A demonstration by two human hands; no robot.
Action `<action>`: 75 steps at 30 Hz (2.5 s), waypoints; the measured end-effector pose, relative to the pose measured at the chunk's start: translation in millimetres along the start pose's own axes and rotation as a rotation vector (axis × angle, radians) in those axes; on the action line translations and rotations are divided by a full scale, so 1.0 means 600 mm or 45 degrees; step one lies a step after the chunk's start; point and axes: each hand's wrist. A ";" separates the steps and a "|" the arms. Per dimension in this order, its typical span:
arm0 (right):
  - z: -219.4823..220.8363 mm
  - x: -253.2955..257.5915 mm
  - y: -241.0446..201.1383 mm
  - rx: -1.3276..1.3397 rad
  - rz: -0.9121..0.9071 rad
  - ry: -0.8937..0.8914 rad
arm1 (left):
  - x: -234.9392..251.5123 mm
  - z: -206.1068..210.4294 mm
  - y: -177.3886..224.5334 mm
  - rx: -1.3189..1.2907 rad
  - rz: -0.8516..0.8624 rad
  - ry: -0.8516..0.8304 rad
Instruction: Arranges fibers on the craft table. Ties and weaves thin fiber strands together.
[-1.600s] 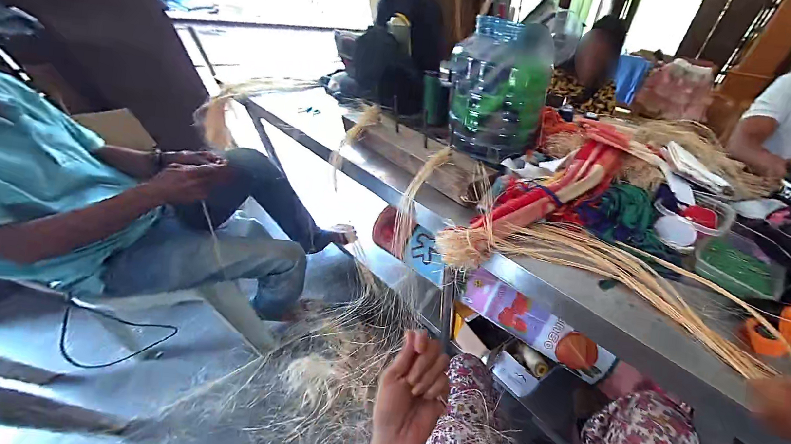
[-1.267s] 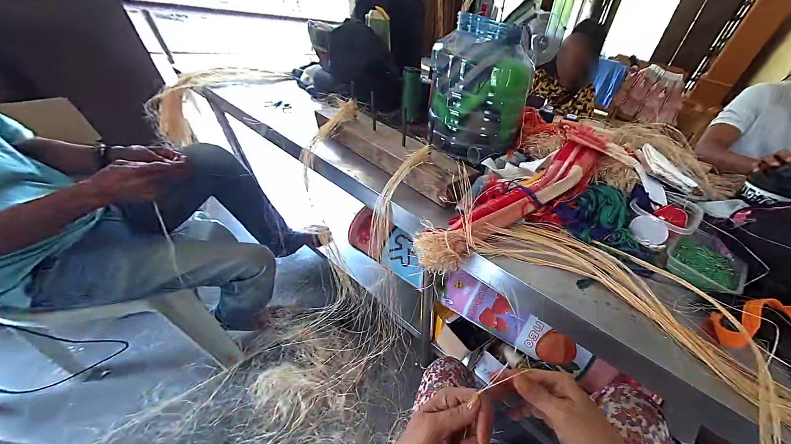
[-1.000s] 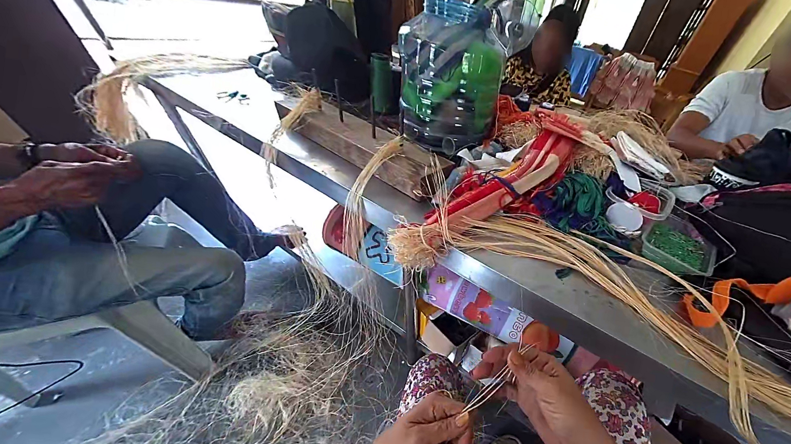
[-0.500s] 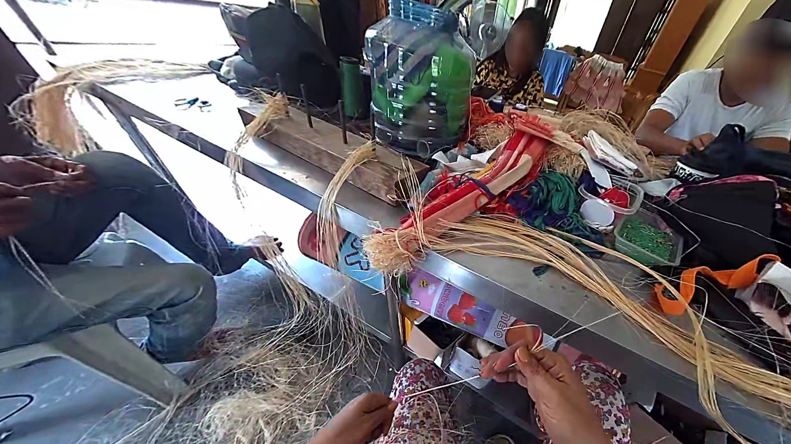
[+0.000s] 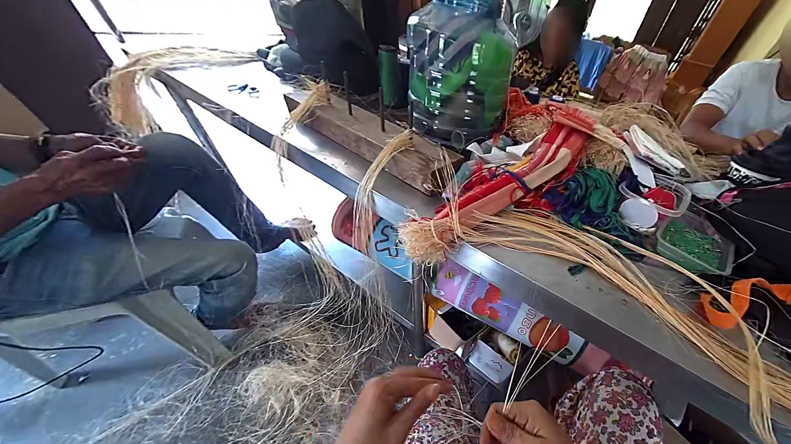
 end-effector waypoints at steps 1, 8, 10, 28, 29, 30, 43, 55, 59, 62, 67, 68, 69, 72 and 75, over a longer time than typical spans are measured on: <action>0.002 0.002 0.002 -0.011 0.013 -0.035 | 0.002 0.010 0.004 -0.166 -0.057 -0.110; 0.004 0.006 0.015 0.344 0.206 -0.205 | 0.023 0.088 0.000 -1.080 -0.524 -0.071; 0.001 0.005 0.020 0.372 0.238 -0.215 | 0.027 0.097 0.000 -1.187 -0.594 0.033; 0.006 -0.001 0.054 0.323 0.367 -0.310 | 0.027 0.115 -0.005 -1.443 -0.771 0.273; 0.006 -0.001 0.055 0.332 0.378 -0.310 | 0.026 0.117 -0.005 -1.427 -0.765 0.286; 0.005 -0.002 0.056 0.342 0.390 -0.309 | 0.026 0.118 -0.004 -1.412 -0.757 0.297; 0.005 -0.009 0.070 0.397 0.415 -0.182 | 0.023 0.132 -0.002 -1.113 -0.610 0.437; -0.004 -0.019 0.082 0.509 0.376 -0.069 | 0.029 0.131 -0.001 -1.201 -0.796 0.515; 0.000 -0.020 0.089 0.536 0.380 -0.057 | 0.028 0.139 -0.003 -1.206 -0.771 0.554; 0.002 -0.020 0.091 0.528 0.385 -0.053 | 0.029 0.144 -0.003 -1.203 -0.769 0.583; 0.004 -0.021 0.093 0.563 0.400 -0.043 | 0.033 0.145 0.001 -1.226 -0.882 0.602; 0.004 -0.022 0.093 0.564 0.404 -0.038 | 0.033 0.145 0.001 -1.235 -0.888 0.601; 0.004 -0.022 0.092 0.568 0.406 -0.034 | 0.033 0.145 0.001 -1.243 -0.890 0.601; 0.003 -0.021 0.093 0.581 0.405 -0.028 | 0.033 0.144 0.000 -1.249 -0.886 0.601; 0.003 -0.021 0.095 0.573 0.401 -0.027 | 0.030 0.146 -0.003 -1.255 -0.859 0.613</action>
Point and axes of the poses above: each hand's wrist, its own x-axis towards the middle knuckle, its own z-axis out of the palm, y = z × x, and after that the axes turned 12 degrees about z, right-handed
